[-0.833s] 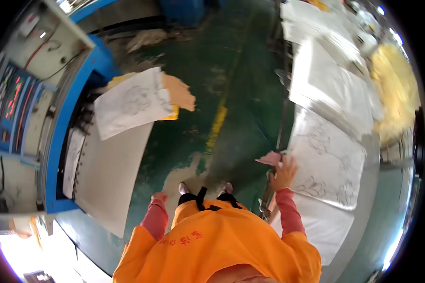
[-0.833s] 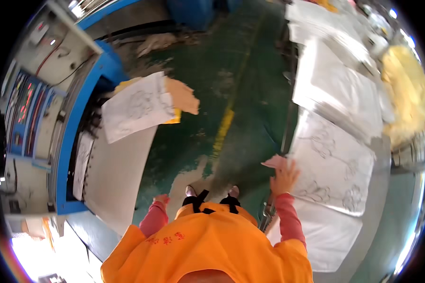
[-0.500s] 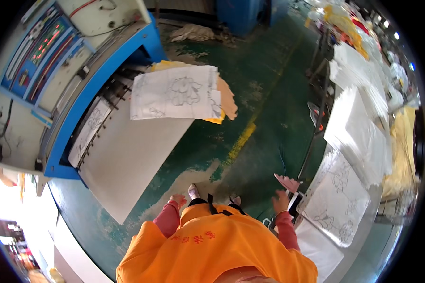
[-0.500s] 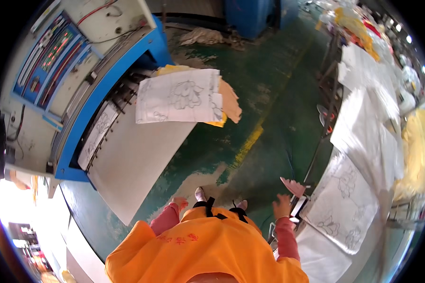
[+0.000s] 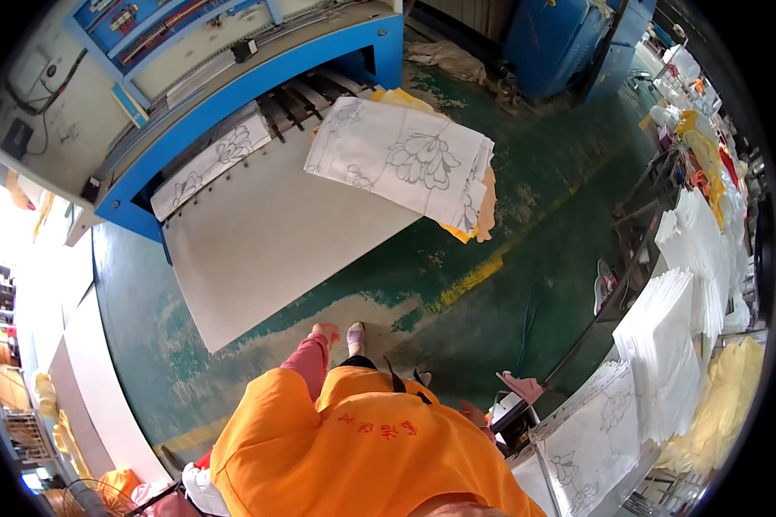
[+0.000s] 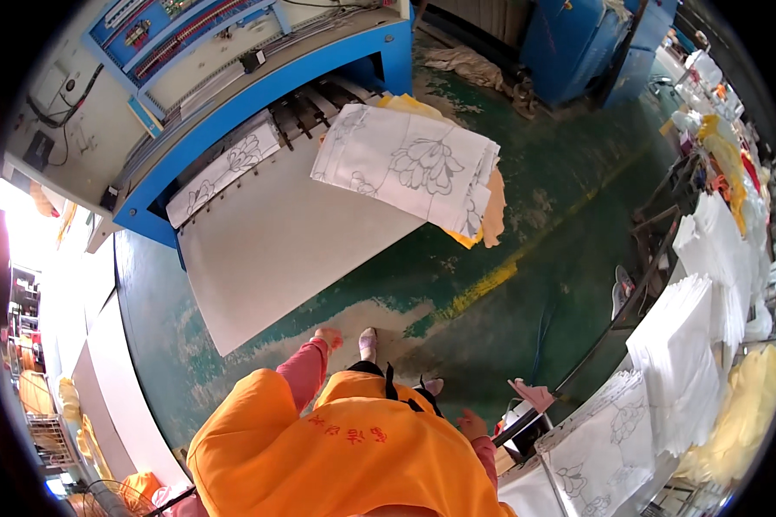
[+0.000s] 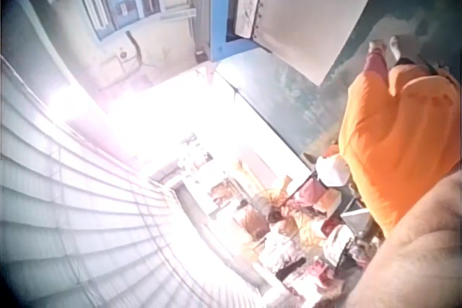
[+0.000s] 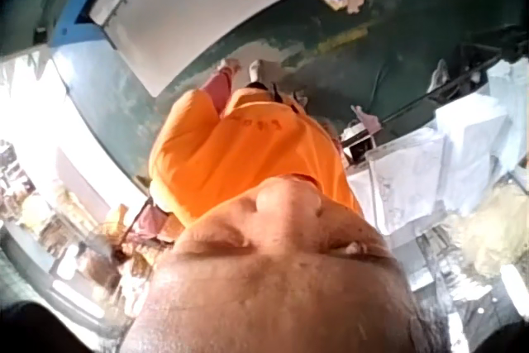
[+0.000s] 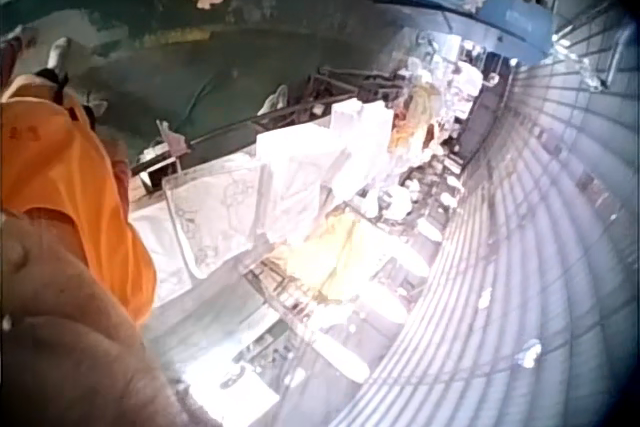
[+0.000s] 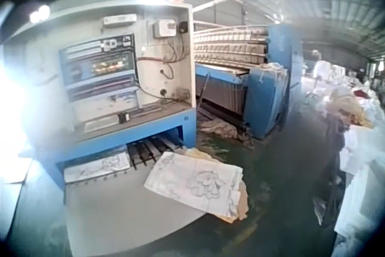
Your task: The person spreads and aligns yellow fabric on the floor, then walks to an industrial machine to collect and stack white printed sheets onto a metal table.
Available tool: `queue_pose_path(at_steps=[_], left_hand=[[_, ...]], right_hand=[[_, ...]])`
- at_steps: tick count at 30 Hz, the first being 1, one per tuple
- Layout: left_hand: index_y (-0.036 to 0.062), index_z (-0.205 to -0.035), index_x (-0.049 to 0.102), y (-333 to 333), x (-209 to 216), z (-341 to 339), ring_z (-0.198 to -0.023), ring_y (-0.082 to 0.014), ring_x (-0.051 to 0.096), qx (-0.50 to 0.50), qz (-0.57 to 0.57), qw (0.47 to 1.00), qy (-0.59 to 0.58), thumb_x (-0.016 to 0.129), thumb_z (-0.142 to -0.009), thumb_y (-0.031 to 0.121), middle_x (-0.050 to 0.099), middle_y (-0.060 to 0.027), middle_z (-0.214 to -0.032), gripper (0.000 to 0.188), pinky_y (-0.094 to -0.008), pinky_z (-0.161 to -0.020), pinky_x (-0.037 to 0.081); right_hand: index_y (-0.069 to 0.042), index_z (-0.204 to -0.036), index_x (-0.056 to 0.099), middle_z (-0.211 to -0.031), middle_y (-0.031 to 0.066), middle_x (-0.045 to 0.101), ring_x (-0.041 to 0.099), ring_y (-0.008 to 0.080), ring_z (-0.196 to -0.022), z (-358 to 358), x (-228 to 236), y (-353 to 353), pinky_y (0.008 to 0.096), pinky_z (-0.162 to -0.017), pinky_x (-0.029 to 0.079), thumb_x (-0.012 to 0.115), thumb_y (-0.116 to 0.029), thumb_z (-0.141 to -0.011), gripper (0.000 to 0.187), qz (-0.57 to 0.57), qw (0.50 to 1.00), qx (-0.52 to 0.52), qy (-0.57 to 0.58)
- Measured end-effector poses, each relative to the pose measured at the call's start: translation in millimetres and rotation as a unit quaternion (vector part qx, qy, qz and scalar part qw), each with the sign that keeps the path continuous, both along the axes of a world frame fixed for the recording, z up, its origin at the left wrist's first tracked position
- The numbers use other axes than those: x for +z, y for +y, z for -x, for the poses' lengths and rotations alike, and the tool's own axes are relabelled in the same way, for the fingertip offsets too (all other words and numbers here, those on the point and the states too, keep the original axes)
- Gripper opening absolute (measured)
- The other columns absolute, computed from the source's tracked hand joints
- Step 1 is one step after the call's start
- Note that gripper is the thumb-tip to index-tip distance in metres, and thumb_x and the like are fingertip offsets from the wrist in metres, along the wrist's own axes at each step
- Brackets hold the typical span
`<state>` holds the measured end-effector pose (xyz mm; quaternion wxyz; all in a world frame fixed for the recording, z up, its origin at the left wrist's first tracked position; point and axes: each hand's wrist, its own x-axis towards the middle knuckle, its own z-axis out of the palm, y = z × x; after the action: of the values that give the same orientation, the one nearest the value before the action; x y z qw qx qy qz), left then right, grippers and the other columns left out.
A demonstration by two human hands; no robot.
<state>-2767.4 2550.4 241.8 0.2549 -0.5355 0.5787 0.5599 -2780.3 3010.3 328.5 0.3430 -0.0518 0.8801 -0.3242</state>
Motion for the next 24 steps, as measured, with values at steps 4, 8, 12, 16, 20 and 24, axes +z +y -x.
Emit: queue_pose_path(at_steps=[4, 8, 12, 16, 20, 24], left_hand=[[0.0015, -0.075, 0.056, 26, 22, -4, -0.052, -0.0191, 0.05, 0.164, 0.029, 0.986, 0.016, 0.045, -0.072, 0.01, 0.054, -0.0133, -0.064, 0.014, -0.0251, -0.045, 0.041], [0.0011, -0.074, 0.056, 30, 22, -11, -0.052, -0.0185, 0.05, 0.148, -0.012, 0.989, 0.024, 0.048, -0.071, 0.012, 0.054, -0.0131, -0.062, 0.014, -0.0247, -0.043, 0.039], [0.0024, -0.072, 0.056, 21, 14, 3, -0.05, -0.0172, 0.05, -0.007, 0.01, 1.0, 0.022, 0.048, -0.071, 0.011, 0.054, -0.0109, -0.059, 0.011, -0.0241, -0.041, 0.038], [0.0048, -0.067, 0.056, -13, 3, -2, -0.042, -0.0137, 0.047, 0.166, 0.097, 0.966, 0.175, 0.041, -0.067, 0.003, 0.052, -0.0076, -0.055, 0.016, -0.0258, -0.037, 0.036], [0.0038, -0.067, 0.055, -77, 2, 23, -0.044, -0.0119, 0.048, 0.211, 0.118, 0.934, 0.261, 0.041, -0.063, -0.003, 0.051, -0.0055, -0.053, 0.016, -0.0231, -0.039, 0.039], [0.0111, -0.066, 0.058, -208, -27, 4, -0.056, -0.0114, 0.052, 0.235, 0.316, 0.871, 0.295, 0.051, -0.061, 0.009, 0.055, -0.0025, -0.057, 0.009, -0.0245, -0.054, 0.042]], right_hand=[[-0.011, -0.092, 0.05, -0.079, 0.0108, 0.055, 0.053, 0.0253, -0.075, 7, -5, 11, 0.0328, -0.064, 0.042, 0.054, -0.022, -0.063, 0.032, -0.04, 0.998, -0.043, 0.005], [-0.011, -0.093, 0.049, -0.077, 0.0093, 0.056, 0.053, 0.024, -0.073, 3, -43, 27, 0.0326, -0.064, 0.042, 0.053, -0.022, -0.064, 0.032, -0.028, 0.999, -0.034, 0.005], [-0.012, -0.094, 0.048, -0.075, 0.0087, 0.056, 0.053, 0.0238, -0.073, -10, -111, 56, 0.0324, -0.064, 0.042, 0.053, -0.023, -0.064, 0.033, 0.005, 0.997, -0.071, -0.036], [-0.012, -0.095, 0.048, -0.075, 0.0084, 0.056, 0.053, 0.0239, -0.072, -13, -118, 46, 0.0322, -0.064, 0.042, 0.053, -0.023, -0.064, 0.033, 0.064, 0.992, -0.082, -0.072], [-0.012, -0.095, 0.048, -0.078, 0.009, 0.056, 0.053, 0.0235, -0.074, -10, -109, 49, 0.0312, -0.066, 0.042, 0.054, -0.024, -0.064, 0.034, 0.038, 0.991, -0.091, -0.089], [-0.011, -0.096, 0.049, -0.081, 0.0089, 0.055, 0.053, 0.0203, -0.076, 28, -1, -18, 0.0282, -0.067, 0.041, 0.056, -0.023, -0.063, 0.035, 0.025, 0.997, -0.002, -0.077]])
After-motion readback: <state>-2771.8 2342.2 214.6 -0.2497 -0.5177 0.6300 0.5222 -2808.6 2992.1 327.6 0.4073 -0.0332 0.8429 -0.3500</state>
